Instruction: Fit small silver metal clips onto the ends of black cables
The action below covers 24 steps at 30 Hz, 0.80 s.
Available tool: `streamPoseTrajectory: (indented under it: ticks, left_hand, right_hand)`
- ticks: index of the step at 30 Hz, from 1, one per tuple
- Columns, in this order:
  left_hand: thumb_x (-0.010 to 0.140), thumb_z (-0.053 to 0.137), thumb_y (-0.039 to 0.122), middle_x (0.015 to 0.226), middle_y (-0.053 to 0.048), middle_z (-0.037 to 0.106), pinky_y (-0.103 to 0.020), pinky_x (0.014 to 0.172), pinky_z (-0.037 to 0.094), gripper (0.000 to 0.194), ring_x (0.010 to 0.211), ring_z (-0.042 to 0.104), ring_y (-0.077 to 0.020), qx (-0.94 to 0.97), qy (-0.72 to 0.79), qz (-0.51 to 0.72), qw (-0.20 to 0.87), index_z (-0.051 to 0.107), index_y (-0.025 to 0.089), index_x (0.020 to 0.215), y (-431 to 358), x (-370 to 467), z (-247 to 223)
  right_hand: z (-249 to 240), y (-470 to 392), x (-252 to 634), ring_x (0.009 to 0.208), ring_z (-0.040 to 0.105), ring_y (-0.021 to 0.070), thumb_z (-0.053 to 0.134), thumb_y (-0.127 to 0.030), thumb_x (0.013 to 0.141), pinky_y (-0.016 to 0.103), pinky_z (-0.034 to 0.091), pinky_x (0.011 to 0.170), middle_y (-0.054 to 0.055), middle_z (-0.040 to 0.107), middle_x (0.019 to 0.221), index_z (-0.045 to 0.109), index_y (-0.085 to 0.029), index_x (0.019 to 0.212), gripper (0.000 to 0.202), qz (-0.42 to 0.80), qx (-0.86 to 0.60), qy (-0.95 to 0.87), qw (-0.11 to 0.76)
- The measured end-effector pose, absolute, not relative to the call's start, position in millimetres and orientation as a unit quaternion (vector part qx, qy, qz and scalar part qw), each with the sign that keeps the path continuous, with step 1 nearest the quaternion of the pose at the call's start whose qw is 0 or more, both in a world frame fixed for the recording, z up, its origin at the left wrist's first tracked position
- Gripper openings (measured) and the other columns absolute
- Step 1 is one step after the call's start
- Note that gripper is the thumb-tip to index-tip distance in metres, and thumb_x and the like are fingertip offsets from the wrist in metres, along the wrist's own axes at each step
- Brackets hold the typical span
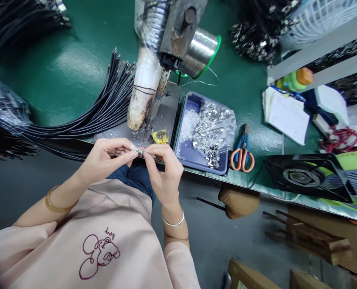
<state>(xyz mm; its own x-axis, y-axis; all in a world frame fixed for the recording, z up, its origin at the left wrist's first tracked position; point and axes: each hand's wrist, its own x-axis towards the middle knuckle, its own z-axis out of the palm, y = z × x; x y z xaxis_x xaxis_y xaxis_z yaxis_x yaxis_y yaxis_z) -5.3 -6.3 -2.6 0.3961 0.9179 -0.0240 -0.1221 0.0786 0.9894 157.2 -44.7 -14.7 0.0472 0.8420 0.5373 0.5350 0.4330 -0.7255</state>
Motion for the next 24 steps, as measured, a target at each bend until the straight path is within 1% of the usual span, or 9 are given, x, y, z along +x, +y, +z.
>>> streamPoseTrajectory:
  ticks: [2, 4, 8, 13, 16, 21, 24]
  left_hand:
    - [0.085, 0.068, 0.025, 0.059, 0.001, 0.059, -0.019, 0.051, 0.044, 0.014, 0.052, 0.052, -0.0082, 0.538, 0.369, 0.408, 0.639, 0.068, 0.013, 0.076, -6.3, -4.9, -3.6]
    - [0.086, 0.066, 0.025, 0.058, 0.001, 0.057, -0.019, 0.048, 0.041, 0.015, 0.05, 0.05, -0.0077, 0.537, 0.372, 0.406, 0.639, 0.069, 0.013, 0.079, -6.1, -3.9, -4.4]
    - [0.087, 0.064, 0.026, 0.058, 0.003, 0.053, -0.019, 0.047, 0.035, 0.014, 0.05, 0.044, -0.007, 0.538, 0.387, 0.414, 0.624, 0.068, 0.013, 0.085, -5.3, -1.3, -5.8]
    - [0.089, 0.061, 0.027, 0.06, 0.003, 0.052, -0.02, 0.053, 0.038, 0.014, 0.055, 0.047, -0.0085, 0.544, 0.394, 0.421, 0.609, 0.063, 0.015, 0.081, -2.6, 2.1, -7.3]
    - [0.089, 0.061, 0.026, 0.059, 0.004, 0.05, -0.02, 0.053, 0.037, 0.013, 0.055, 0.046, -0.0089, 0.55, 0.398, 0.426, 0.598, 0.062, 0.016, 0.08, -0.8, 4.4, -7.6]
    - [0.089, 0.061, 0.025, 0.058, 0.004, 0.049, -0.02, 0.05, 0.035, 0.013, 0.052, 0.042, -0.0079, 0.567, 0.426, 0.434, 0.556, 0.064, 0.016, 0.081, -1.3, 6.8, -8.6]
    - [0.091, 0.06, 0.026, 0.057, 0.004, 0.048, -0.02, 0.049, 0.033, 0.014, 0.051, 0.039, -0.0073, 0.584, 0.432, 0.438, 0.529, 0.065, 0.015, 0.083, -2.9, 6.5, -8.3]
  right_hand:
    - [-16.3, -45.5, 155.8, 0.088, 0.073, 0.0137, 0.065, -0.01, 0.093, 0.026, 0.062, 0.072, 0.0, 0.072, 0.092, 0.063, -0.024, 0.097, 0.014, 0.135, -0.513, -0.661, 0.531]
    - [-18.8, -45.7, 154.5, 0.09, 0.074, 0.0144, 0.067, -0.009, 0.091, 0.027, 0.062, 0.073, 0.001, 0.074, 0.096, 0.065, -0.024, 0.099, 0.017, 0.09, -0.516, -0.656, 0.544]
    - [-20.7, -43.3, 151.7, 0.086, 0.075, 0.0136, 0.071, -0.008, 0.089, 0.025, 0.062, 0.07, 0.0, 0.076, 0.092, 0.066, -0.023, 0.094, 0.017, 0.03, -0.528, -0.667, 0.525]
    - [-19.3, -39.5, 148.9, 0.084, 0.075, 0.0126, 0.073, -0.006, 0.086, 0.025, 0.061, 0.078, 0.0, 0.078, 0.091, 0.065, -0.022, 0.091, 0.018, -0.066, -0.517, -0.693, 0.499]
    - [-20.8, -37.5, 148.6, 0.083, 0.075, 0.0136, 0.073, -0.007, 0.086, 0.027, 0.061, 0.078, 0.0, 0.077, 0.091, 0.066, -0.023, 0.091, 0.019, -0.064, -0.519, -0.684, 0.509]
    - [-21.1, -33.5, 148.4, 0.084, 0.075, 0.016, 0.071, -0.009, 0.088, 0.032, 0.062, 0.076, -0.001, 0.076, 0.09, 0.066, -0.025, 0.09, 0.017, -0.032, -0.531, -0.674, 0.513]
    - [-17.9, -32.0, 147.0, 0.084, 0.075, 0.0159, 0.072, -0.009, 0.087, 0.032, 0.063, 0.076, -0.001, 0.076, 0.09, 0.066, -0.025, 0.089, 0.018, -0.034, -0.531, -0.672, 0.515]
